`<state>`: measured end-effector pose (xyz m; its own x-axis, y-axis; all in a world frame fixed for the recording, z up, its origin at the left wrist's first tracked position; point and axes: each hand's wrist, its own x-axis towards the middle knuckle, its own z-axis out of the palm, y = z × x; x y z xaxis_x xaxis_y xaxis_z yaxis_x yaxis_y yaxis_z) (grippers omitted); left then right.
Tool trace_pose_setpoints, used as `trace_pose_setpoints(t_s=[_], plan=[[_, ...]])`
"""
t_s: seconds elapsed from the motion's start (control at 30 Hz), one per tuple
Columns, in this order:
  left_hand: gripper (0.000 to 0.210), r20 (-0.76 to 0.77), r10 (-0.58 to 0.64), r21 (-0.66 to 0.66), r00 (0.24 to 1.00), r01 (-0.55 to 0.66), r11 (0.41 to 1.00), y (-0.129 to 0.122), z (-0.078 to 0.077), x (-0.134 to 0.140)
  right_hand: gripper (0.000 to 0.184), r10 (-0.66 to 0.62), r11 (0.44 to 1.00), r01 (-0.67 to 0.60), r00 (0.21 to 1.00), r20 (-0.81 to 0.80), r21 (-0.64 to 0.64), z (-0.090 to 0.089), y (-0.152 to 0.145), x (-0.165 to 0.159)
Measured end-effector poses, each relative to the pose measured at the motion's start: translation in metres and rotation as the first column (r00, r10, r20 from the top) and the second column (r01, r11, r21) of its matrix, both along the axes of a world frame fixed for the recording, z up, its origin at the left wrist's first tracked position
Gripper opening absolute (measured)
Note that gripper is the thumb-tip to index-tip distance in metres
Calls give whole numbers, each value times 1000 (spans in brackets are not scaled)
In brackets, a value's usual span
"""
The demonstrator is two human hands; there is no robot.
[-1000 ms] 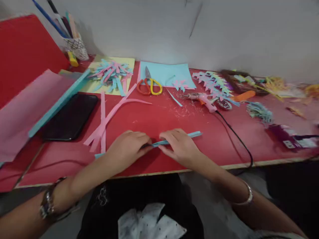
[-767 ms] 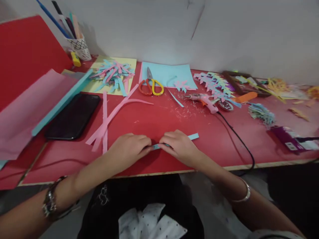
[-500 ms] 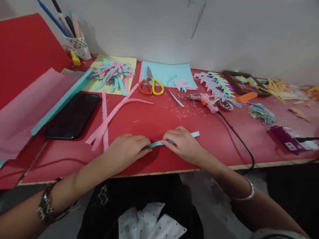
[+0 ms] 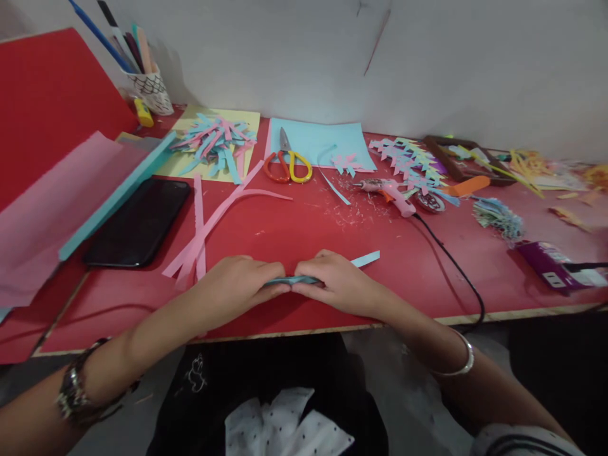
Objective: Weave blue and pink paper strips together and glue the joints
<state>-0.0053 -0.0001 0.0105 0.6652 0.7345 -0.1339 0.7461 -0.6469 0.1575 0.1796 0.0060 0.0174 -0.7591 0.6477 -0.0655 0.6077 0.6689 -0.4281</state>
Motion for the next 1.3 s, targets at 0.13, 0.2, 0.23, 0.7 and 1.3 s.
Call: trace_pose_setpoints(t_s=[0.13, 0.2, 0.23, 0.7, 1.3], plan=[[24, 37, -61, -72, 997, 64, 995, 1, 1, -3, 28, -20, 999, 19, 999, -30, -41, 3, 0, 7], [25, 83, -50, -149, 995, 62, 987, 0, 1, -4, 29, -24, 998, 23, 1000, -6, -51, 3, 0, 7], [26, 118, -33, -201, 992, 56, 978, 0, 1, -4, 30, -23, 998, 23, 1000, 6, -54, 3, 0, 7], [19, 322, 69, -249, 944, 15, 968, 1, -2, -7, 20, -79, 996, 80, 996, 45, -31, -1, 0, 12], [14, 198, -162, 291, 967, 100, 952, -8, -20, 4, 15, 17, 889, -48, 997, 72, 454, -12, -11, 16]])
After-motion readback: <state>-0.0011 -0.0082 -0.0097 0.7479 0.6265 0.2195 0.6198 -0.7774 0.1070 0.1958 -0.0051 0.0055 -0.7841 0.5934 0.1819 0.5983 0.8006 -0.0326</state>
